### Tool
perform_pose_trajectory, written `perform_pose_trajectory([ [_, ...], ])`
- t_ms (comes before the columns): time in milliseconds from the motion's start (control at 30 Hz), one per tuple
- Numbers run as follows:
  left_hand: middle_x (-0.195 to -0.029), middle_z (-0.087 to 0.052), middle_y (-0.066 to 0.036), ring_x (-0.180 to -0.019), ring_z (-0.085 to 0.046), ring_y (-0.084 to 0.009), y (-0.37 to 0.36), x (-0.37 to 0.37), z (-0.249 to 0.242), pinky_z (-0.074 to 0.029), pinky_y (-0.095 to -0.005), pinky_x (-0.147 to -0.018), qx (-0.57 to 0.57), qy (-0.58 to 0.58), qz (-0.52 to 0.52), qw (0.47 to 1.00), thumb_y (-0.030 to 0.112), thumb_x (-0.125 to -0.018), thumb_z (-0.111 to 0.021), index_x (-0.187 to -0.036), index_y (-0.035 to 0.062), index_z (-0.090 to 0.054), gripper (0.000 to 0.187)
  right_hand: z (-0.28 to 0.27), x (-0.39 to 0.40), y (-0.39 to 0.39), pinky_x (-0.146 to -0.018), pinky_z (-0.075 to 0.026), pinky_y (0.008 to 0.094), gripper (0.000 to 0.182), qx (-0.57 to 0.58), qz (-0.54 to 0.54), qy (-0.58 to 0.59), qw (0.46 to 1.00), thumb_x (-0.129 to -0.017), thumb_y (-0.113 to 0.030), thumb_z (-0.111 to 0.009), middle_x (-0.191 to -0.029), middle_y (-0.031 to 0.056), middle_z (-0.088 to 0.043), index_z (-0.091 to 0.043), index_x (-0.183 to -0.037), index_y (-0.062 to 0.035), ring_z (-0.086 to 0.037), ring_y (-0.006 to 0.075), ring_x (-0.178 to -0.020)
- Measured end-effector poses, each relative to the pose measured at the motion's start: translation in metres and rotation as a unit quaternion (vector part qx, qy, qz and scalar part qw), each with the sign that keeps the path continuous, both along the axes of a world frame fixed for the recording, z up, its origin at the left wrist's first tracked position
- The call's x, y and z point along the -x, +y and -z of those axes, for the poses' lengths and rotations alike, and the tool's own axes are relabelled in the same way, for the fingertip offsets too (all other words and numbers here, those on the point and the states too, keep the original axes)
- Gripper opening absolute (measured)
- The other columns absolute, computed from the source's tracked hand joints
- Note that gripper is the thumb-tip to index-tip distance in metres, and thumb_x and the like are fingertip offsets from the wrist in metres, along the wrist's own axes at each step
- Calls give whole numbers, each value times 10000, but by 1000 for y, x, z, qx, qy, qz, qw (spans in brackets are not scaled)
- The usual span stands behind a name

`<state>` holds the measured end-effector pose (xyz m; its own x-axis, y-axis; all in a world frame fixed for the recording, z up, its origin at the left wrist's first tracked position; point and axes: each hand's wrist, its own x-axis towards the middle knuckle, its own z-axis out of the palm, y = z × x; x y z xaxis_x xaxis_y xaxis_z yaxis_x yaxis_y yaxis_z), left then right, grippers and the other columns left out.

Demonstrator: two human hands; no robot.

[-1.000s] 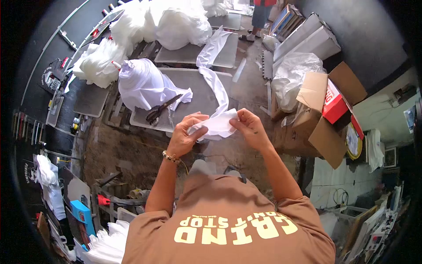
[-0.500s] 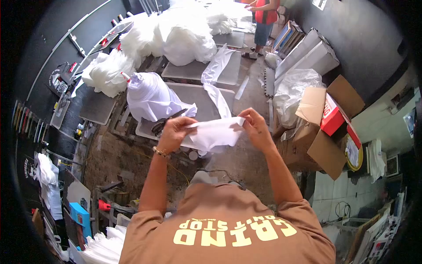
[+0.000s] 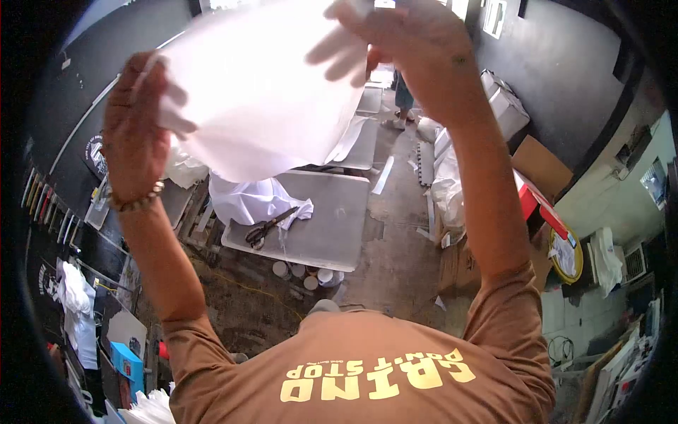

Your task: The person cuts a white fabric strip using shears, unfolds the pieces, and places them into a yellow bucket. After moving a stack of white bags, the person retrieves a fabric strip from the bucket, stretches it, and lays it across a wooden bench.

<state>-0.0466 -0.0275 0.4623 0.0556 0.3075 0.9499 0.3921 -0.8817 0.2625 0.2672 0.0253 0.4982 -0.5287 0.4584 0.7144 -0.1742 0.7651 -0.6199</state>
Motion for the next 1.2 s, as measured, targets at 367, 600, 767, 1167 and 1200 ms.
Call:
perform_pose_trajectory([
  [367,-1203,-616,-138,-1130,-586,-225,-20,23,-130,-551,-299,-844,43,-67,84,993,248,-969,-544,-1312,54,-510,395,-84,24,29,-714,-549,315,456,-5,-363,156,919,-978,-369,-510,-954,124,-645,-560,-1167,42,-664,192,-852],
  [600,-1250,-579,-151,-1117,-596,-244,108,-48,111,-543,-331,-880,304,-177,170,920,263,-968,-535,-1359,34,-435,464,226,64,140,-1051,-333,575,951,522,-413,-132,735,-850,-799,-261,-1367,233,-468,-510,-1299,1,-491,319,-1233],
  [767,-1284,-552,-161,-1109,-603,-258,20,-92,375,-538,-353,-905,586,-365,204,694,274,-968,-530,-1392,19,-381,517,316,60,12,-1000,-420,490,995,640,-552,60,530,-833,-773,-409,-1369,241,-478,-345,-1432,19,-538,344,-1188],
  [1167,-907,-689,-81,-853,-638,-191,84,-33,356,-476,-345,-784,616,-381,11,690,239,-930,-491,-944,29,-678,281,400,115,9,-954,-438,367,528,381,-92,-129,911,-846,-262,-739,-1128,118,-588,-502,-1248,-15,-550,184,-1070],
  [1200,-904,-690,-80,-855,-639,-188,87,-35,341,-475,-344,-784,624,-382,2,682,240,-929,-495,-945,30,-680,280,400,119,11,-956,-437,375,524,316,-92,-168,929,-839,-267,-748,-1139,121,-589,-518,-1232,-9,-549,186,-1079],
])
